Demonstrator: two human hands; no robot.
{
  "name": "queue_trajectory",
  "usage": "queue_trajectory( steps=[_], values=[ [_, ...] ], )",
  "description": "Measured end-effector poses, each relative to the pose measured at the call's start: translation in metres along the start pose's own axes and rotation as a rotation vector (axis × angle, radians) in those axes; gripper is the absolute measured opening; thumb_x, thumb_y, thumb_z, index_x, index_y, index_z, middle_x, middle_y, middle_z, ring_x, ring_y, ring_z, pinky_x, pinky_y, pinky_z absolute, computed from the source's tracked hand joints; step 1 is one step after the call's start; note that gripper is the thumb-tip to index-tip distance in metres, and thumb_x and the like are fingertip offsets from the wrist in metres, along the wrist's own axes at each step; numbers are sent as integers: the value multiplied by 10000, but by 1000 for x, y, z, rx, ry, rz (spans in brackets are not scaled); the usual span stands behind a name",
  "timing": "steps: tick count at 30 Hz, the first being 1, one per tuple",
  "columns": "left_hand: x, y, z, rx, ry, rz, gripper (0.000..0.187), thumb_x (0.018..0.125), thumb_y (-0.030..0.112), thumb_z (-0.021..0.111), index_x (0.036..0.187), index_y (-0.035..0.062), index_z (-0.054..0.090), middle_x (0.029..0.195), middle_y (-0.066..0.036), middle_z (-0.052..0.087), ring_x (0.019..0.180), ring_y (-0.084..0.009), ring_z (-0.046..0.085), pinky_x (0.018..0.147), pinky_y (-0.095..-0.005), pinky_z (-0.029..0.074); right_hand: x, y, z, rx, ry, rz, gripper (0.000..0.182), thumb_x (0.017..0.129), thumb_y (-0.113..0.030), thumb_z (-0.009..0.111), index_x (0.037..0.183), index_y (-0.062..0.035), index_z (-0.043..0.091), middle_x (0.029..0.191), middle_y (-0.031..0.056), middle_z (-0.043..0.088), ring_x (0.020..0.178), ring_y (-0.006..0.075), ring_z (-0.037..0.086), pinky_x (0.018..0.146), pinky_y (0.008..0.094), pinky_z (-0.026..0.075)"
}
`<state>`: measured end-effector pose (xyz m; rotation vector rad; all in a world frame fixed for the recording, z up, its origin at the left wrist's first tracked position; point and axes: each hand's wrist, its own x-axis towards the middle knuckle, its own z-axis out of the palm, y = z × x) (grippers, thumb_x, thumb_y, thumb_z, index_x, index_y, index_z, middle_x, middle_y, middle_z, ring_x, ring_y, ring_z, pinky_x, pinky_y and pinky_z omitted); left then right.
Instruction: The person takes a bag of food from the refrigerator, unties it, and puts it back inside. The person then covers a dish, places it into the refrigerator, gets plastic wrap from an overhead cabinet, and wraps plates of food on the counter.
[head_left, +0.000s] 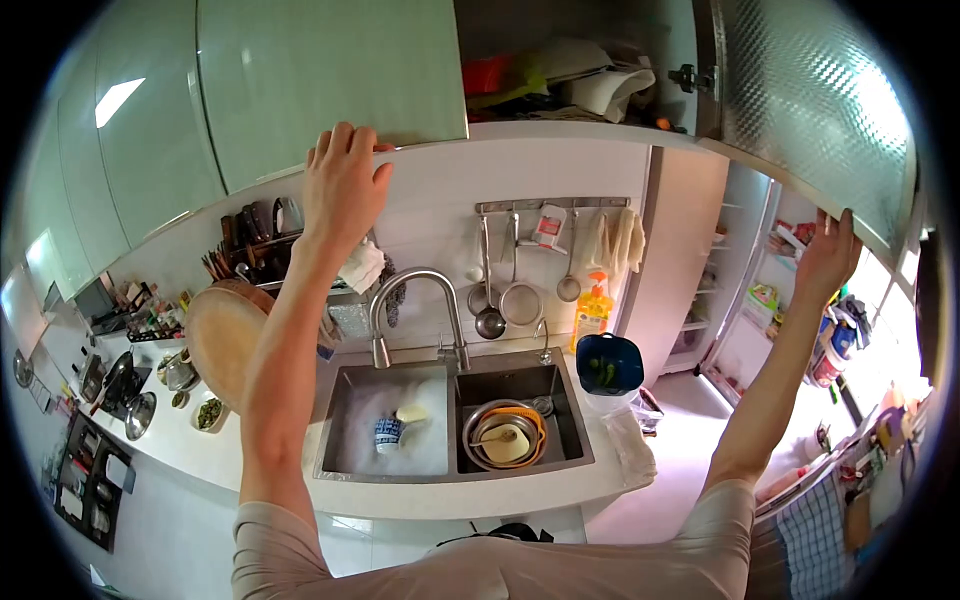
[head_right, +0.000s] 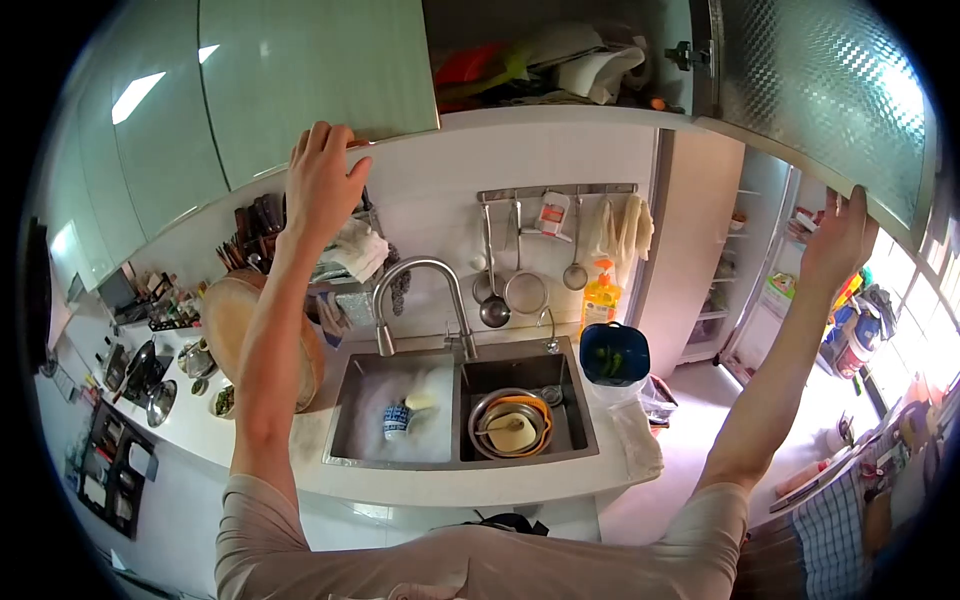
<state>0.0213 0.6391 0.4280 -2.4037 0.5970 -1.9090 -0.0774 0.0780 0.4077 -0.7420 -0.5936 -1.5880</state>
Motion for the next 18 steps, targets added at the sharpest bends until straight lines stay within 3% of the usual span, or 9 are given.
queue_trajectory(
  steps=[3,5,7,9,11,15,18],
  values=[
    [2,8,9,67,-23,-29,279,795,156,748,997,64,579,1010,-100,559,1010,-311,554,862,-436,457,2,15,-25,27,28,137,274,1002,-163,510,1243,-42,557,1216,110,614,1141,252,574,1001,469,448],
    [2,8,12,94,-19,-49,279,799,160,746,1001,65,579,1010,-103,556,1011,-313,549,856,-431,455,-11,37,-45,-56,-234,205,278,991,-184,513,1218,-38,580,1201,107,624,1106,235,598,918,407,501],
    [3,4,15,90,54,-12,241,807,155,736,963,64,577,979,-98,559,963,-312,560,823,-427,460,-68,39,0,-403,-206,264,273,964,-194,560,1169,-21,608,1149,94,640,1019,190,634,794,317,526],
    [4,0,17,66,57,-13,223,811,151,730,941,62,572,962,-98,560,941,-314,564,812,-428,462,-97,39,51,-485,-537,384,266,953,-239,620,1138,-49,641,1024,61,667,899,136,652,671,261,517],
    [7,-4,15,48,64,-8,208,815,147,725,919,59,568,945,-98,561,920,-316,569,801,-430,464,-113,53,105,-501,-727,369,239,951,-216,617,1120,-53,659,999,53,669,909,132,648,674,285,527],
    [6,-3,5,31,59,-23,204,816,129,720,893,40,553,925,-107,559,895,-325,570,783,-441,472,-112,82,219,-641,-1018,-195,259,914,-158,601,1148,-51,636,1026,112,666,939,289,654,803,390,544],
    [4,0,-12,26,37,-28,209,809,104,721,895,29,547,927,-117,556,905,-333,570,782,-449,477,-118,110,282,-776,-1162,-261,272,896,-171,589,1147,-86,652,1095,140,650,990,346,633,888,429,527]
  ],
)
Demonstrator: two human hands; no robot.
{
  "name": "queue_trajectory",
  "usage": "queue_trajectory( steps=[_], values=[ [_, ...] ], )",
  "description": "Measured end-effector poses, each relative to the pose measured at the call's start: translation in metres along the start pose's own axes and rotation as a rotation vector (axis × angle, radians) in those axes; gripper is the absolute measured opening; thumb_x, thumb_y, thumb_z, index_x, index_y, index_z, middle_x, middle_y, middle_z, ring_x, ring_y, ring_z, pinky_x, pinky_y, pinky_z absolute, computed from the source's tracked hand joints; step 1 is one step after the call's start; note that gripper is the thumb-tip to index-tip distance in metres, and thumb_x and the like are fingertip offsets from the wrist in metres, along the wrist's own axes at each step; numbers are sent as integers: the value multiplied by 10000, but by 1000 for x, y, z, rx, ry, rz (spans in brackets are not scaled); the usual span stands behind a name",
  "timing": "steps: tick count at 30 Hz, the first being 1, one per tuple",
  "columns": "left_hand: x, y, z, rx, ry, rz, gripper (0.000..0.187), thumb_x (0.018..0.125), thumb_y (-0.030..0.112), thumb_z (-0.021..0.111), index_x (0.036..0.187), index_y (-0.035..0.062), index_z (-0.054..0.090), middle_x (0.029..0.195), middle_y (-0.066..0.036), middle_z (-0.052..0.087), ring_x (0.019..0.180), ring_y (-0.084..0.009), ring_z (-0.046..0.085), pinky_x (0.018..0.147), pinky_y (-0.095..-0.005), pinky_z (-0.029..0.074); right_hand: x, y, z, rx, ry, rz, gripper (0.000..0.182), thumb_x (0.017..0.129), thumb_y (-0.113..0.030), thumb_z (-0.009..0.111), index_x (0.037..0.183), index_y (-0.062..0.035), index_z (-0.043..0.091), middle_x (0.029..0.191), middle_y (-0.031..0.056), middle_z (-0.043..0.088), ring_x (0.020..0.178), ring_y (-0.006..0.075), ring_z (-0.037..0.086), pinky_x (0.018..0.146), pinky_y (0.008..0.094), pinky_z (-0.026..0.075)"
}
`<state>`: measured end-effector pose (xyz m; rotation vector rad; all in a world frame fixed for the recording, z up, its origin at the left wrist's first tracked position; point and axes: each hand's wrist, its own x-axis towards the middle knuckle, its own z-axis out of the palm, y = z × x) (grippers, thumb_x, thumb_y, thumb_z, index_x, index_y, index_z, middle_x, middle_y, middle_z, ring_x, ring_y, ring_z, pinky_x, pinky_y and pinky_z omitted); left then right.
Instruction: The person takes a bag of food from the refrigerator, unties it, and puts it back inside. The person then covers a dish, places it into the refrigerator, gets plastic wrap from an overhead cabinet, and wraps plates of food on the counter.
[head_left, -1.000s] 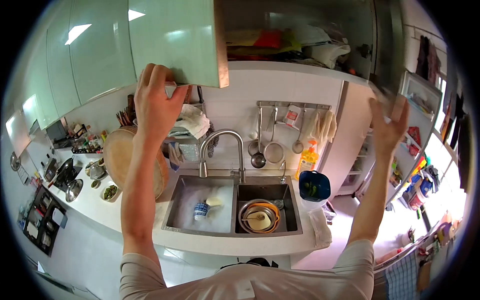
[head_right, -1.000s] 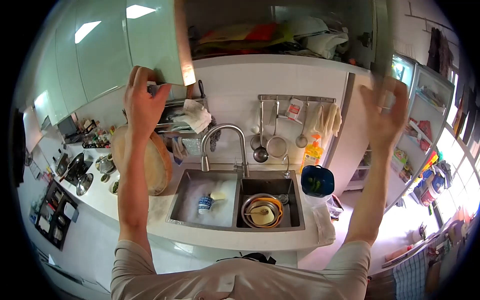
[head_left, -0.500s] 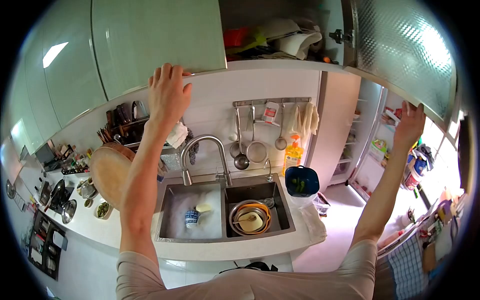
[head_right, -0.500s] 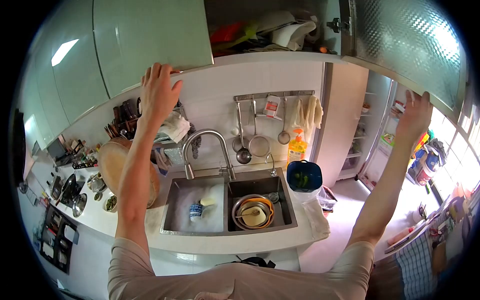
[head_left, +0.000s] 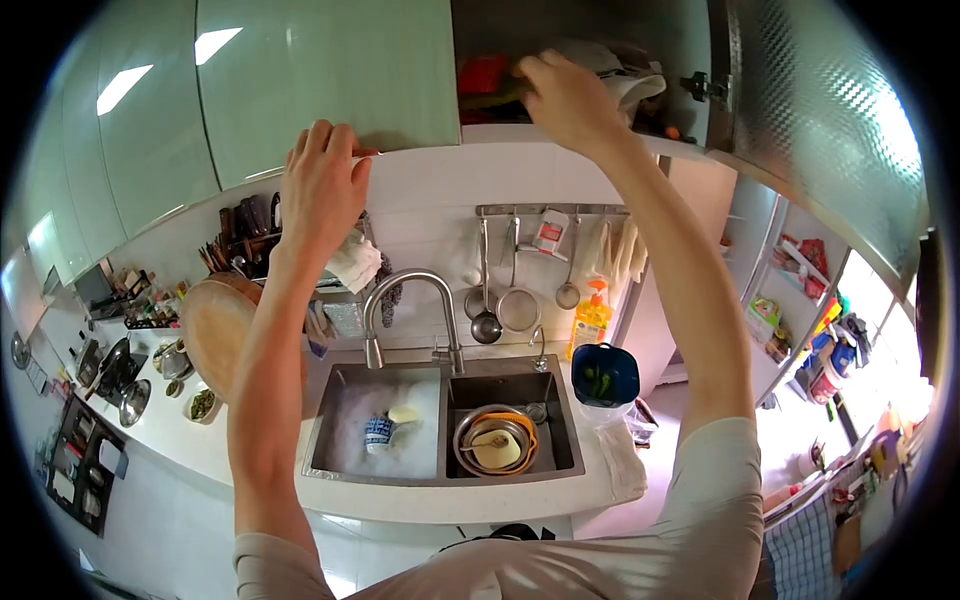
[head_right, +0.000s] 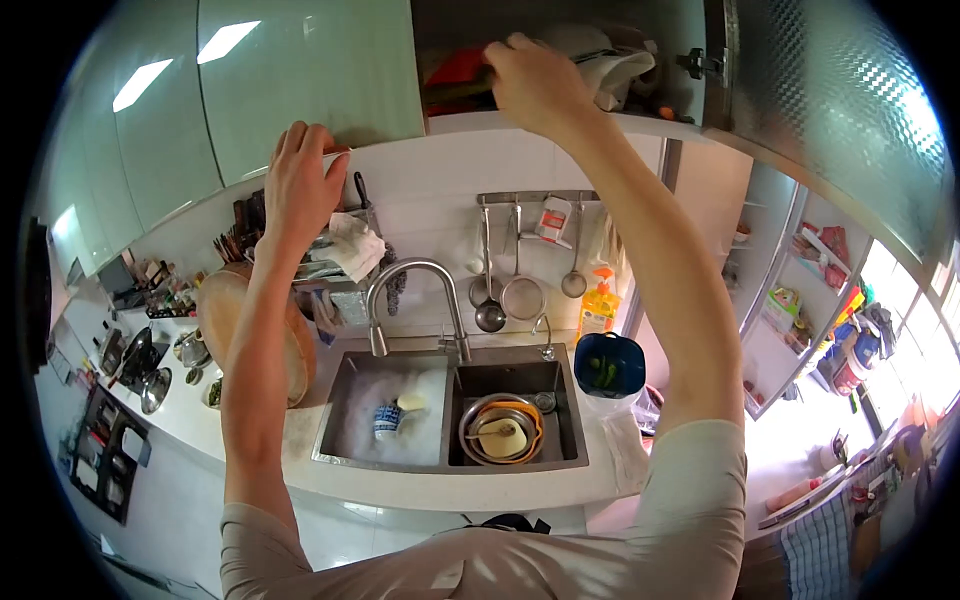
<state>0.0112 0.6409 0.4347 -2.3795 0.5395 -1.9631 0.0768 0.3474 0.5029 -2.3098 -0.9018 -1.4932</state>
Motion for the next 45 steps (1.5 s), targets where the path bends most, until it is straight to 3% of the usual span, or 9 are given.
queue_trajectory(
  steps=[5,14,21,23,26,29,35,41,45],
  values=[
    [-3,-2,-14,-50,-21,5,202,803,66,714,900,20,543,927,-129,550,918,-346,572,770,-456,482,49,10,53,-517,27,-203,332,881,-231,603,1196,-136,647,1110,138,662,1024,361,633,824,461,540],
    [-7,1,-14,-74,-5,-27,218,806,57,712,937,17,543,929,-129,538,898,-353,567,753,-450,475,87,24,52,-429,0,-323,238,842,-89,538,983,-92,728,1003,139,690,911,332,690,755,419,574],
    [-9,2,-15,-80,9,-17,215,809,61,712,930,15,541,929,-131,538,898,-354,565,752,-450,470,92,15,27,-485,62,-280,238,879,-111,521,1042,-88,693,1039,160,684,898,348,680,767,438,555],
    [-8,4,-16,-97,7,-44,188,783,41,713,898,45,565,926,-113,532,902,-322,553,787,-432,472,88,-10,0,-998,-293,-176,495,666,-352,865,1063,-92,723,1079,52,674,1030,209,659,798,332,551],
    [-8,4,-13,-100,34,-26,195,774,36,716,897,45,564,929,-112,533,905,-323,552,787,-433,472,116,34,49,-733,156,-238,162,872,-141,591,952,-47,696,848,90,716,946,211,670,685,359,558],
    [-8,4,-11,-100,35,-37,197,770,34,716,894,46,563,931,-113,533,909,-325,551,790,-438,471,122,8,59,-333,46,16,259,924,-163,503,1071,-43,679,1121,178,677,960,363,667,817,446,541],
    [-8,2,-12,-123,20,-31,209,793,52,711,925,19,552,935,-134,529,911,-361,552,769,-452,462,125,16,105,217,-105,-49,368,891,-172,530,1217,-39,638,1220,198,640,1115,374,618,928,453,515],
    [-8,2,-3,-90,27,-8,212,779,34,708,933,32,562,942,-118,535,915,-344,558,773,-446,470,89,23,33,-154,-630,-120,473,888,-266,583,1317,-70,579,1217,200,650,1139,352,607,973,448,474],
    [-6,5,4,-87,10,-19,212,779,37,707,940,41,568,945,-109,539,923,-335,559,786,-446,473,70,35,49,-308,-611,105,408,873,-189,567,1261,-88,637,1206,201,654,1126,352,617,972,438,481]
  ],
)
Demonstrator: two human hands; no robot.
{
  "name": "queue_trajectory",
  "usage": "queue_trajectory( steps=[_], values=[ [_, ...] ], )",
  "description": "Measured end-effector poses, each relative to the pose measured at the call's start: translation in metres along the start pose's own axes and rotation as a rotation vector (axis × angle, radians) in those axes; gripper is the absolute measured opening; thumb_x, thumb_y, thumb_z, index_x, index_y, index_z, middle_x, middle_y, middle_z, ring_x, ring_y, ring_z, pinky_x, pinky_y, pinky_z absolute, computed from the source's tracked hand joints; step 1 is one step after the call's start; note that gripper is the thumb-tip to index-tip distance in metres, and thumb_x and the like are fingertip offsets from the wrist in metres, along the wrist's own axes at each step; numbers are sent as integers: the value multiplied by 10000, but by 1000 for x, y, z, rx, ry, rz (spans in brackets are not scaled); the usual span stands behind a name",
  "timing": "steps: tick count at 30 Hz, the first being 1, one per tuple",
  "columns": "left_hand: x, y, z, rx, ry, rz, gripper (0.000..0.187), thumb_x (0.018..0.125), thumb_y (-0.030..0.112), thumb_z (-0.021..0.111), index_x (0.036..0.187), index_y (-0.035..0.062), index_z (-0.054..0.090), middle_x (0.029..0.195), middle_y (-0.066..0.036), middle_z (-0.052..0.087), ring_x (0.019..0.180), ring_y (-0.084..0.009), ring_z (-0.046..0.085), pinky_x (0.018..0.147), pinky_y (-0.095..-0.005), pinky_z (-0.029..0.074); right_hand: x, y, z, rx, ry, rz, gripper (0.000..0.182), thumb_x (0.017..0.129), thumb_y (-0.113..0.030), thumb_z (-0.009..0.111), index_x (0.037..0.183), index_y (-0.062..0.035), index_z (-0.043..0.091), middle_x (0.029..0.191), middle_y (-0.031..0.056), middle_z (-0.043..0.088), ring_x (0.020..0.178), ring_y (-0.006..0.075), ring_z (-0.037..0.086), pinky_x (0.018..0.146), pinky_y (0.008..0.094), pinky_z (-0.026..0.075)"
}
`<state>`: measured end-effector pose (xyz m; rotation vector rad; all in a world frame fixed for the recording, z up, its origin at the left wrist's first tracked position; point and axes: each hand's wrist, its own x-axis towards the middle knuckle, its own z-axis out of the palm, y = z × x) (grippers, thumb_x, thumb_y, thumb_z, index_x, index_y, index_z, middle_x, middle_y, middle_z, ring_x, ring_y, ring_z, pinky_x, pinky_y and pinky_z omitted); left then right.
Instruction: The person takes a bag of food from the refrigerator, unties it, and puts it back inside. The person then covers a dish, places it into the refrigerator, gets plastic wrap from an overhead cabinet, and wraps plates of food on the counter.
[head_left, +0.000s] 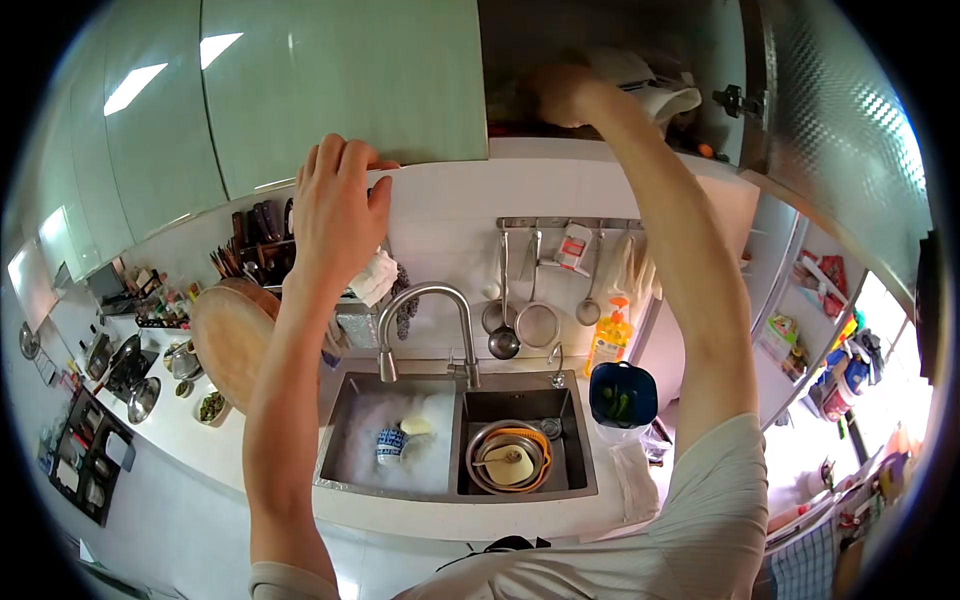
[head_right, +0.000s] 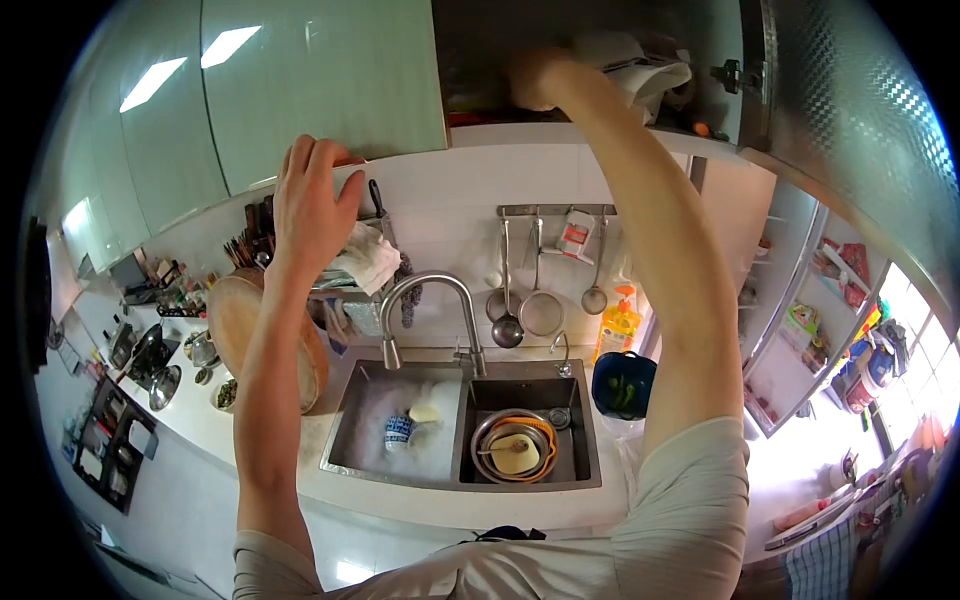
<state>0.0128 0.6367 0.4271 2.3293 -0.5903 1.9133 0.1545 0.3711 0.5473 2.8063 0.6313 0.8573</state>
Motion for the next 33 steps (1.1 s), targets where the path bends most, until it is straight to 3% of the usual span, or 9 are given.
queue_trajectory(
  steps=[6,8,14,23,26,28,29,31,33],
  values=[
    [1,-3,8,27,-10,-7,222,784,62,714,959,52,577,957,-108,538,940,-332,550,830,-450,457,-54,1,-19,-292,255,-63,221,836,-64,561,1017,-58,688,1052,137,702,1043,315,655,857,430,527],
    [1,-3,12,28,2,-2,229,783,78,720,959,55,575,962,-110,538,950,-333,545,837,-451,450,-65,12,-19,-423,530,-148,148,838,-84,569,939,-74,676,962,97,699,984,279,661,851,405,512],
    [0,-2,17,59,22,14,272,781,103,724,1010,64,582,991,-111,540,971,-331,543,842,-447,443,-115,33,-23,-523,845,-196,113,810,-97,593,903,-83,656,901,60,676,921,233,640,840,369,485],
    [-25,15,10,-72,112,-20,426,794,69,722,1192,39,571,1172,-134,580,1071,-346,569,895,-436,478,-238,32,-37,-593,936,-87,250,733,-76,641,983,-69,638,970,34,656,907,204,620,818,341,472],
    [-62,49,-4,-323,186,-89,454,838,98,729,1255,39,563,1228,-138,586,1109,-308,579,919,-414,482,-277,15,-29,-563,913,-63,293,735,-68,640,1027,-50,662,1014,45,659,908,215,623,800,343,471],
    [-89,73,-7,-1260,-271,-705,528,883,212,731,1333,25,531,1295,-152,576,1169,-276,565,962,-408,477,-302,-1,-16,-528,887,-55,298,736,-69,641,1031,-38,672,1028,55,662,913,221,627,784,347,473],
    [-97,79,5,-1583,-295,-698,592,904,298,709,1370,-2,502,1332,-153,566,1171,-264,578,993,-424,470,-312,-10,-8,-479,856,-112,290,741,-68,641,1025,-27,680,1038,70,662,918,229,630,767,354,475],
    [-100,95,6,-2176,-414,-842,620,868,260,738,1363,-16,488,1297,-131,595,1140,-238,609,991,-394,478,-329,-34,9,-408,803,-177,282,745,-67,641,1019,-15,688,1048,86,661,923,237,634,749,361,476],
    [-124,100,17,-2177,-463,-997,596,871,230,728,1356,-21,489,1282,-132,607,1137,-243,615,988,-393,483,-341,-60,25,-279,691,-210,260,720,-56,689,972,6,704,1028,122,679,936,261,652,774,362,496]
  ],
)
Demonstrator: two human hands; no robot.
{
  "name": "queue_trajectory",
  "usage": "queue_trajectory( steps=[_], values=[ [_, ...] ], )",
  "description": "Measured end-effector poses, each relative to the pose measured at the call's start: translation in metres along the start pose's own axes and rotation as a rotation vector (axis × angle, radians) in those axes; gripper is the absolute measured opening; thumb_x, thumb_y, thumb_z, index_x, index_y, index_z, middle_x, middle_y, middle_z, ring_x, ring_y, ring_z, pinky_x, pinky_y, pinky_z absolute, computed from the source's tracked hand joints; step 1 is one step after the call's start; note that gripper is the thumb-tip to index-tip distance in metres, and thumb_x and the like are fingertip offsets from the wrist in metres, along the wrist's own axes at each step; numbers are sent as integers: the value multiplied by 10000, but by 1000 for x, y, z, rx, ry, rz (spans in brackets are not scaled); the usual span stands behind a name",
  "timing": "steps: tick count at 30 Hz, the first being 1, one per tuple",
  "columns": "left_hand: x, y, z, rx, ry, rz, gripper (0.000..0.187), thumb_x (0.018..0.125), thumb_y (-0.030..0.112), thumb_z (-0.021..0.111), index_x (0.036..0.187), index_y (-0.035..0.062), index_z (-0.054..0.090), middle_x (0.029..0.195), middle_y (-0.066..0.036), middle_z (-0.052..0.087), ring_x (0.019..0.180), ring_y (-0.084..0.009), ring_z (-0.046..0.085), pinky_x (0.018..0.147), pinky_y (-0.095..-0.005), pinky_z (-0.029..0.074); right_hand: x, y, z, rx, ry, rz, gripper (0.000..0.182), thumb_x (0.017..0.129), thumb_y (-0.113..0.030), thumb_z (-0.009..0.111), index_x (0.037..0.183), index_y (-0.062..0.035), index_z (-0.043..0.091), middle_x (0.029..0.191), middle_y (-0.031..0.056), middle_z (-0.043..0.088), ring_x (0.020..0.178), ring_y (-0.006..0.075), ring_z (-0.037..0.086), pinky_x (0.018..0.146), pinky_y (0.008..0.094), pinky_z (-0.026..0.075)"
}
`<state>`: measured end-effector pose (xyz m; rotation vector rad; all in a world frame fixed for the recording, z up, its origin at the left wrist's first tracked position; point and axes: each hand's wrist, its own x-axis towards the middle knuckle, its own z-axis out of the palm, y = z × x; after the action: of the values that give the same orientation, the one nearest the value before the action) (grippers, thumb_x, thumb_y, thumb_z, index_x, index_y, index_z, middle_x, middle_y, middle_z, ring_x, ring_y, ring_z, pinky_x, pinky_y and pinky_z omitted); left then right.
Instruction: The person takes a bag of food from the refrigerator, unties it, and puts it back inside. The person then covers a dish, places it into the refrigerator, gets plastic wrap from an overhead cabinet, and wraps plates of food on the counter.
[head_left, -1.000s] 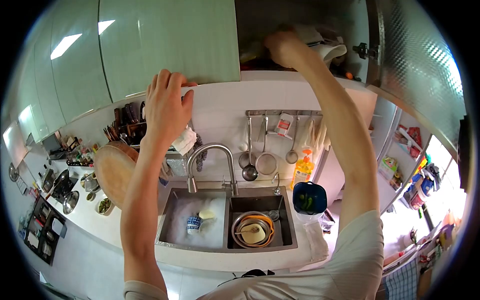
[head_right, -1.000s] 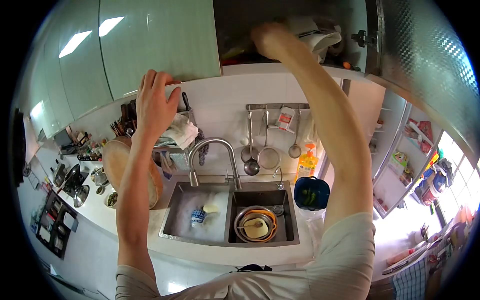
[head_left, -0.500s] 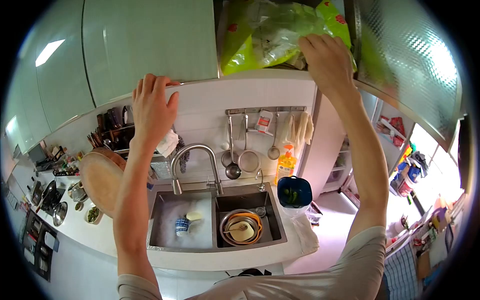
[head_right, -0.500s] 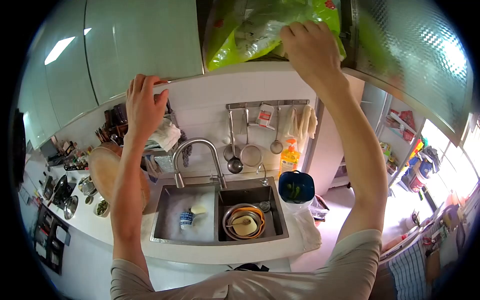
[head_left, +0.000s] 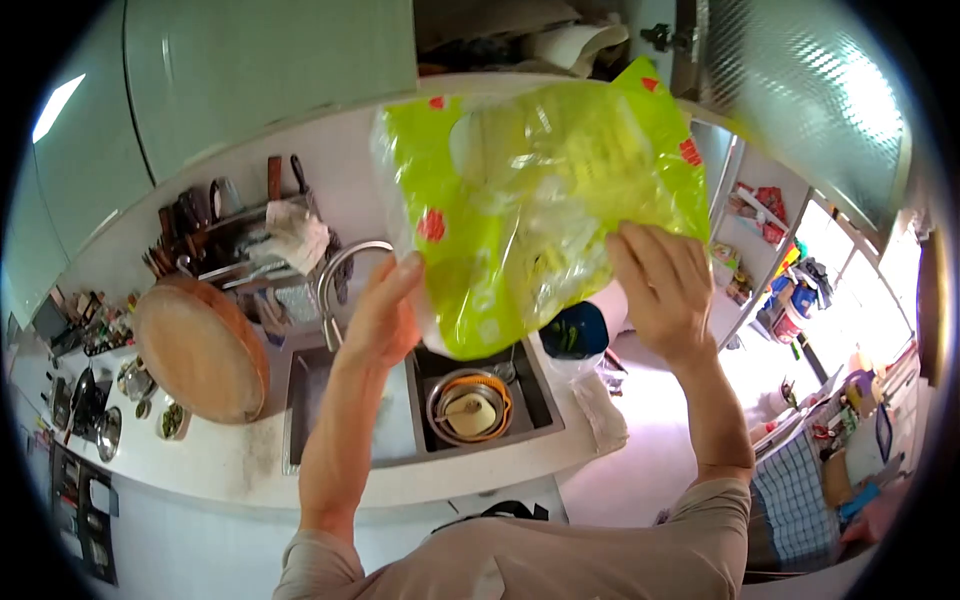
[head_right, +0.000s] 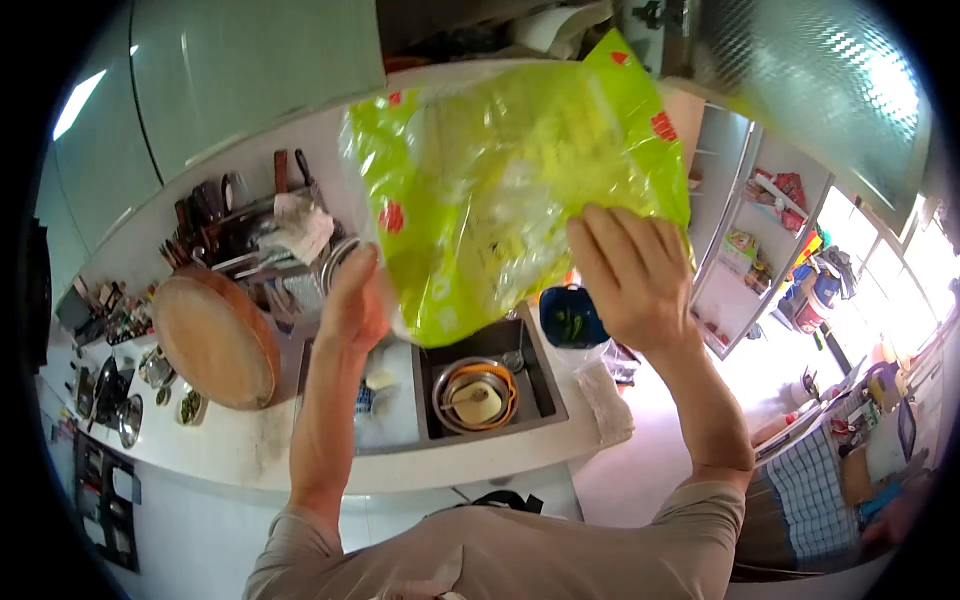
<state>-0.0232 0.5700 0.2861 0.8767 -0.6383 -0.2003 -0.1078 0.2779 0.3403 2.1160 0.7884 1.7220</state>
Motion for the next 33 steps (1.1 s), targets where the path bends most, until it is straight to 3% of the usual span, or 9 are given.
queue_trajectory(
  steps=[6,8,9,12,16,19,24,29,33],
  values=[
    [-33,-51,-32,-80,217,-147,475,911,137,651,1336,-15,503,1257,-139,628,1117,-260,634,984,-403,502,-36,-42,29,162,-30,-54,253,751,-116,666,980,-13,686,1037,85,656,950,229,619,764,347,477],
    [-46,-58,-55,-252,284,-235,455,914,135,646,1323,-16,517,1255,-144,630,1119,-273,635,988,-416,506,-42,-50,31,216,-71,-45,256,740,-111,672,977,-16,684,1032,82,657,966,228,616,785,354,481],
    [-51,-62,-65,-423,194,-260,425,924,149,639,1305,-10,536,1253,-151,632,1116,-288,639,989,-432,512,-43,-52,32,239,-90,-55,260,733,-101,676,979,-18,684,1037,81,655,964,228,616,792,356,484],
    [-70,-71,-88,-549,268,-214,407,936,168,631,1295,-3,547,1260,-157,629,1115,-298,641,990,-448,514,-51,-61,44,311,-91,-52,268,712,-81,687,974,-29,684,1053,73,651,978,229,614,832,367,484],
    [-96,-80,-103,-650,316,-175,391,952,199,619,1285,6,553,1257,-172,626,1127,-317,635,991,-479,517,-41,-80,42,485,-313,-12,292,716,-76,717,1000,-20,679,1073,61,654,1056,236,599,903,377,465],
    [-112,-85,-115,-703,310,-182,389,954,206,617,1286,13,553,1249,-175,628,1129,-325,634,987,-487,520,-28,-89,45,818,-505,49,389,714,-87,736,1085,-2,654,1154,110,637,1082,318,591,882,441,484],
    [-130,-88,-124,-688,336,-186,393,959,209,612,1301,26,545,1270,-174,616,1138,-326,630,991,-499,515,-19,-123,82,962,-503,86,353,745,-24,678,1095,4,636,1144,128,643,1049,320,602,899,407,489],
    [-149,-92,-132,-702,419,-190,394,960,201,610,1309,31,540,1283,-173,609,1146,-330,626,991,-505,514,-33,-162,123,810,-495,29,296,822,-48,616,1117,-17,607,1124,120,638,982,285,629,847,389,510],
    [-166,-98,-145,-654,472,-194,386,955,200,620,1290,20,552,1243,-164,633,1105,-314,647,973,-480,528,-31,-185,135,877,-668,97,323,853,-91,611,1173,-53,605,953,148,677,843,330,663,752,406,530]
  ],
)
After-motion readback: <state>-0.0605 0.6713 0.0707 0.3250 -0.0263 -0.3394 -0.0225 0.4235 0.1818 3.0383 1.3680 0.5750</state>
